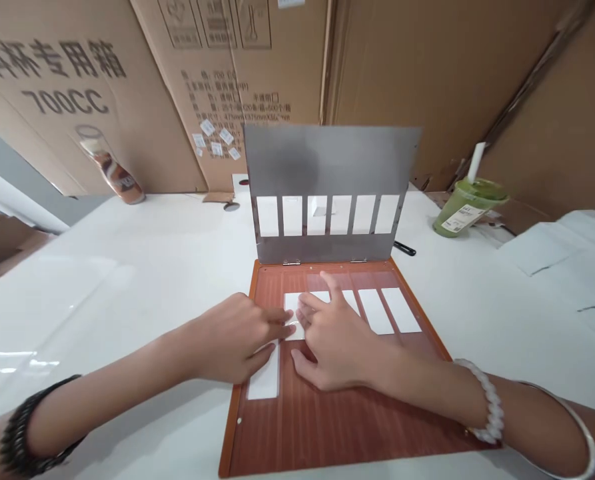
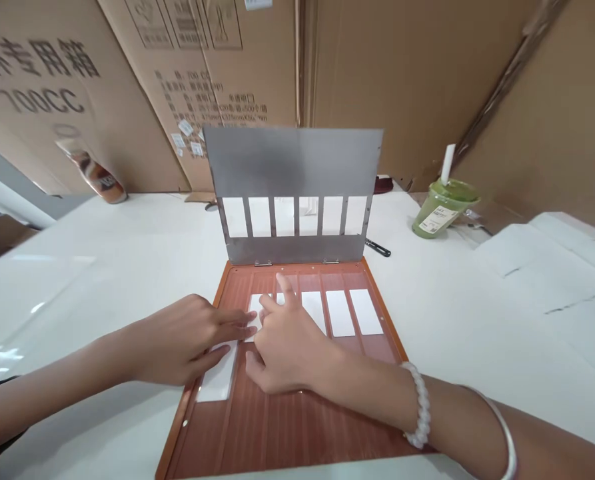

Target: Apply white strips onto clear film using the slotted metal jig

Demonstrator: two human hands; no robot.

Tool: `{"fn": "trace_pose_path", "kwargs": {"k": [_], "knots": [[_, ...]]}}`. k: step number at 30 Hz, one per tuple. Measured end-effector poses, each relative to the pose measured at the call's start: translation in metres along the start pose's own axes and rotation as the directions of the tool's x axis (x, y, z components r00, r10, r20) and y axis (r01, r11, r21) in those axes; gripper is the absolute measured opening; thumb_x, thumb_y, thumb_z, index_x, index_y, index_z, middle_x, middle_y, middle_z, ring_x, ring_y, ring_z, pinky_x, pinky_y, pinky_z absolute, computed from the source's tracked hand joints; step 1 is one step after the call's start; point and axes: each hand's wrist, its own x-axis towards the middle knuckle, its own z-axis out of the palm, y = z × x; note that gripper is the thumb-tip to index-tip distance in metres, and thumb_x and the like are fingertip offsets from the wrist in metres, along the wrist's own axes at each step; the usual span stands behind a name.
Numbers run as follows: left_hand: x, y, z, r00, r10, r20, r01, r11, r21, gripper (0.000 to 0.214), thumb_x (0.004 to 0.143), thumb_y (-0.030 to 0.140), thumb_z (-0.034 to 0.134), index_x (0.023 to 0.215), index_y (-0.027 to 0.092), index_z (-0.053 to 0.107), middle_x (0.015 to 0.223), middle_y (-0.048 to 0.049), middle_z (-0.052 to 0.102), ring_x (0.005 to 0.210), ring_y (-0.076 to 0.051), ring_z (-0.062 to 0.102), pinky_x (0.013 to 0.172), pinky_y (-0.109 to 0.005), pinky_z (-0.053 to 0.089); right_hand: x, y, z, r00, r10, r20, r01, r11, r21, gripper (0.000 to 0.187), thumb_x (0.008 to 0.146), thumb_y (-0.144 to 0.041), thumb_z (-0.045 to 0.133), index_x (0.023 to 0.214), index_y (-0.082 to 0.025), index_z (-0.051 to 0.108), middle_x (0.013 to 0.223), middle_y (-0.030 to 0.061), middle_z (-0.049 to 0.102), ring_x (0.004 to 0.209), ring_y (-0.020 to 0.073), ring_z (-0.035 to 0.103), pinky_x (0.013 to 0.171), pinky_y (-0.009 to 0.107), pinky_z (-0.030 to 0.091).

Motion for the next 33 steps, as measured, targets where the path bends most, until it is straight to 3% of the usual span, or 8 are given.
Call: {"fn": "trace_pose_path", "kwargs": {"k": [6,15,19,22,24,26,30,33], "knots": [[0.017,0.016,-0.017,0.99,-0.07,0.121,0.078,0.995,-0.064,0.019,0.075,0.026,0.052,0.076,0.025,0.072,0.08,0.0002,0.068,0.056,-0.016,0.057,0.048,-0.029,0.028,0.004,-0.004,-0.013,0.996,-0.004,0.09,0.003,1.0,0.012,0.038,0.084,-0.036,0.045,0.056,-0.018,0.062,0.059,0.0053,0.061,0.084,0.0219,0.054,0.109,0.056,0.013],[0.036,0.033,-0.022,0.95,-0.262,0.172,0.255,0.965,0.061,0.016,0.077,0.029,0.057,0.068,0.02,0.068,0.071,-0.0036,0.068,0.069,-0.02,0.063,0.063,-0.03,0.044,0.004,-0.002,-0.012,0.986,0.126,0.113,-0.127,0.992,-0.004,0.032,0.079,-0.037,0.052,0.056,-0.017,0.063,0.063,0.0069,0.063,0.083,0.0238,0.058,0.106,0.055,0.014],[0.049,0.042,-0.02,0.91,-0.373,0.183,0.35,0.925,0.149,0.025,0.086,0.038,0.06,0.076,0.015,0.063,0.071,-0.0009,0.063,0.066,-0.014,0.059,0.068,-0.032,0.049,-0.006,-0.002,-0.016,0.98,0.176,0.089,-0.175,0.984,-0.017,0.028,0.08,-0.032,0.054,0.057,-0.019,0.063,0.07,0.0055,0.066,0.093,0.0239,0.057,0.105,0.053,0.019],[0.051,0.043,-0.019,0.877,-0.461,0.135,0.434,0.881,0.189,0.027,0.089,0.04,0.057,0.086,0.014,0.062,0.081,-0.0016,0.063,0.072,-0.014,0.06,0.071,-0.032,0.052,-0.029,0.008,-0.022,0.962,0.273,-0.027,-0.273,0.961,-0.032,0.023,0.089,-0.03,0.05,0.077,-0.02,0.067,0.086,0.0031,0.067,0.106,0.0224,0.054,0.104,0.051,0.023],[0.043,0.04,-0.019,0.85,-0.526,0.04,0.509,0.837,0.201,0.027,0.09,0.039,0.056,0.092,0.013,0.062,0.088,-0.0034,0.064,0.078,-0.015,0.061,0.075,-0.035,0.052,-0.055,0.021,-0.024,0.911,0.39,-0.13,-0.399,0.916,-0.049,0.022,0.093,-0.033,0.05,0.091,-0.018,0.065,0.098,0.0039,0.065,0.112,0.0227,0.051,0.104,0.05,0.027],[0.026,0.037,-0.016,0.794,-0.599,-0.106,0.607,0.77,0.198,0.027,0.092,0.038,0.054,0.097,0.013,0.062,0.097,-0.0056,0.064,0.088,-0.017,0.061,0.081,-0.038,0.052,-0.087,0.037,-0.022,0.822,0.525,-0.221,-0.548,0.835,-0.054,0.024,0.093,-0.037,0.052,0.096,-0.017,0.064,0.107,0.0048,0.063,0.114,0.0225,0.05,0.104,0.048,0.028],[-0.015,0.032,0.005,0.586,-0.735,-0.343,0.8,0.591,0.101,0.027,0.092,0.037,0.053,0.102,0.013,0.06,0.104,-0.0069,0.062,0.094,-0.019,0.06,0.084,-0.041,0.051,-0.148,0.063,-0.007,0.506,0.796,-0.332,-0.846,0.532,-0.015,0.027,0.092,-0.04,0.053,0.095,-0.015,0.061,0.099,0.0054,0.062,0.104,0.0224,0.055,0.096,0.047,0.038],[-0.031,0.03,0.028,0.434,-0.805,-0.405,0.879,0.476,-0.006,0.026,0.092,0.037,0.053,0.1,0.013,0.06,0.1,-0.0062,0.063,0.088,-0.018,0.061,0.079,-0.038,0.052,-0.167,0.074,0.008,0.376,0.852,-0.364,-0.914,0.406,0.006,0.027,0.092,-0.04,0.054,0.092,-0.014,0.061,0.096,0.0049,0.062,0.101,0.0217,0.056,0.093,0.045,0.041]]}}
